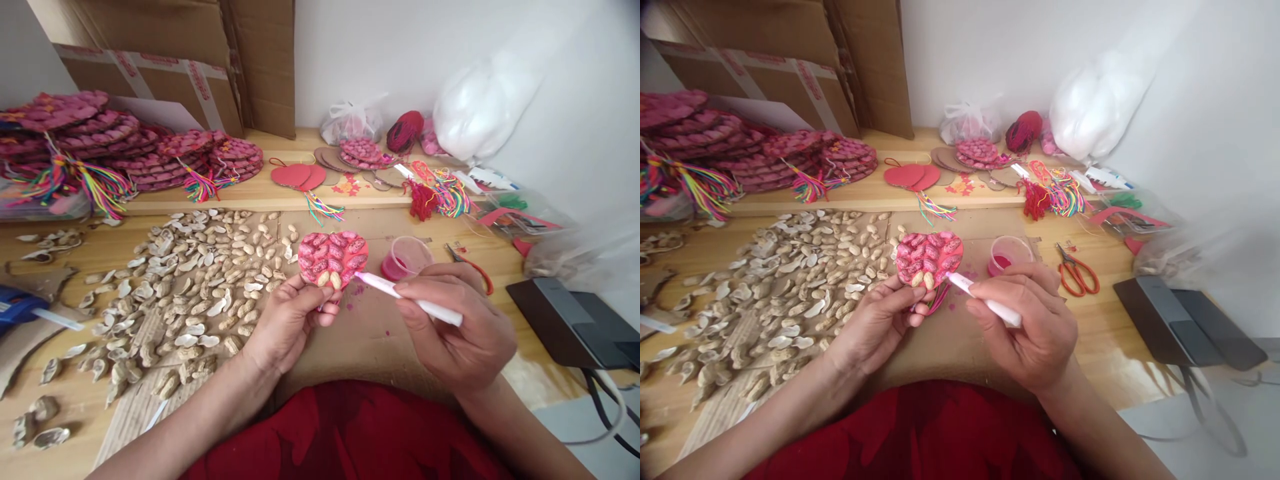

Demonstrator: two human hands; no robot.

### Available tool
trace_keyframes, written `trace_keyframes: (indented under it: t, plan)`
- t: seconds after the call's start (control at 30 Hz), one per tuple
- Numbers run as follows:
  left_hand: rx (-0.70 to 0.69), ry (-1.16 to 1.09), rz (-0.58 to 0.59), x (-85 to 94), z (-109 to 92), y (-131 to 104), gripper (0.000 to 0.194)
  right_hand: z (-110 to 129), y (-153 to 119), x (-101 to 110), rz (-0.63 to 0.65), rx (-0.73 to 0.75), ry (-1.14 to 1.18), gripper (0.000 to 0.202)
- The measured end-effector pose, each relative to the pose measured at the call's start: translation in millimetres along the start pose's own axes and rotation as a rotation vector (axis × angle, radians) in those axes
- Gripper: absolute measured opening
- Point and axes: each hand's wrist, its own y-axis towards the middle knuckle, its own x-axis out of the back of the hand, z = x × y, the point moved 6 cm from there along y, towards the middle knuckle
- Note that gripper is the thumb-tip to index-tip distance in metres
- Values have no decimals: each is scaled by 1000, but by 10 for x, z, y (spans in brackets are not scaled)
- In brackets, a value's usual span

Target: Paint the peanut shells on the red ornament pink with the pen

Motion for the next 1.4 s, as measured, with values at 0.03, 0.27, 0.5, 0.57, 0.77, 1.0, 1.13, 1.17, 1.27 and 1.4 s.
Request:
trace_keyframes:
  t: [0.03,0.27,0.5,0.57,0.77,1.0,1.13,1.17,1.27,1.4]
  plan:
    - [-1,2,-5,3,2,-2,14,-11,-1,10,-17,-15,-8,24]
    - [-83,37,-34,17,-22,5,22,19,-10,-28,34,25,19,25]
    - [-163,102,-63,43,-41,-16,29,-7,-21,5,-3,-15,13,26]
    - [-178,116,-67,41,-51,-23,29,6,-19,-2,8,-15,6,26]
    - [-200,141,-69,21,-81,-38,30,20,-14,-17,6,-8,9,26]
    - [-224,166,-81,11,-96,-43,28,-32,-25,23,-22,-76,-36,23]
    - [-220,170,-78,11,-99,-43,27,10,-7,15,-5,-31,-13,25]
    - [-214,171,-78,11,-97,-43,27,26,-6,-4,22,-5,-3,26]
    - [-185,149,-72,14,-85,-43,28,46,-11,-49,90,45,-13,27]
    - [-133,79,-73,20,-60,-33,27,40,-5,-25,58,58,-50,24]
